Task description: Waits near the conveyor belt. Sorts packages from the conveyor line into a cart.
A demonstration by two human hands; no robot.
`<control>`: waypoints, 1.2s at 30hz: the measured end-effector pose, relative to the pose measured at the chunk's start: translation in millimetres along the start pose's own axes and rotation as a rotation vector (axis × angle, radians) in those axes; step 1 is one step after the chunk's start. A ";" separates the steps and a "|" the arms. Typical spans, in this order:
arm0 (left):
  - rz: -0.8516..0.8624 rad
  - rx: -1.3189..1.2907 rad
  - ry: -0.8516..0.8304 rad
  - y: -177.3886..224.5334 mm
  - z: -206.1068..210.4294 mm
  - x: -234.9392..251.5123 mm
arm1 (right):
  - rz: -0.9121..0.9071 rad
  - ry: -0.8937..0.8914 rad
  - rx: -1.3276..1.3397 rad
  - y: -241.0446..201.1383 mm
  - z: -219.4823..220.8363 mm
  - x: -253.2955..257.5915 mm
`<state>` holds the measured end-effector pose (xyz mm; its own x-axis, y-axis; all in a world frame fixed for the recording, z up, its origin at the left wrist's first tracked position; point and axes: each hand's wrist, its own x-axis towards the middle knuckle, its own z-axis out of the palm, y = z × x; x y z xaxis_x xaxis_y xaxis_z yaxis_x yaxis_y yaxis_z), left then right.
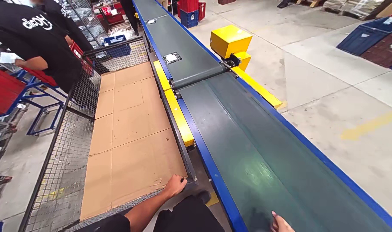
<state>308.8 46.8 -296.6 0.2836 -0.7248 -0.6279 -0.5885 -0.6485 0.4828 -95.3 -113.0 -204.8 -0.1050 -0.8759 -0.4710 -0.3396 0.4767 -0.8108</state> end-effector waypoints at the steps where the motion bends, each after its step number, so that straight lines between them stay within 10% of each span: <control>1: 0.000 -0.002 -0.002 0.5 -0.3 -0.8 | 0.033 -0.100 0.178 -12.3 8.7 -0.7; 11: -0.003 -0.005 0.020 -2.3 2.0 1.6 | 0.391 -0.216 0.026 13.0 46.4 14.2; 25: 0.016 0.014 -0.001 0.4 1.5 6.0 | 0.321 -0.256 0.092 25.1 23.7 -9.0; 36: 0.010 0.011 -0.016 0.9 2.0 2.2 | 0.206 -0.359 -0.352 32.9 17.6 27.2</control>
<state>307.3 45.0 -298.8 0.2656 -0.7273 -0.6329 -0.5993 -0.6387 0.4826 -92.9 -119.8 -250.4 0.1023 -0.6570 -0.7469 -0.6445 0.5281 -0.5529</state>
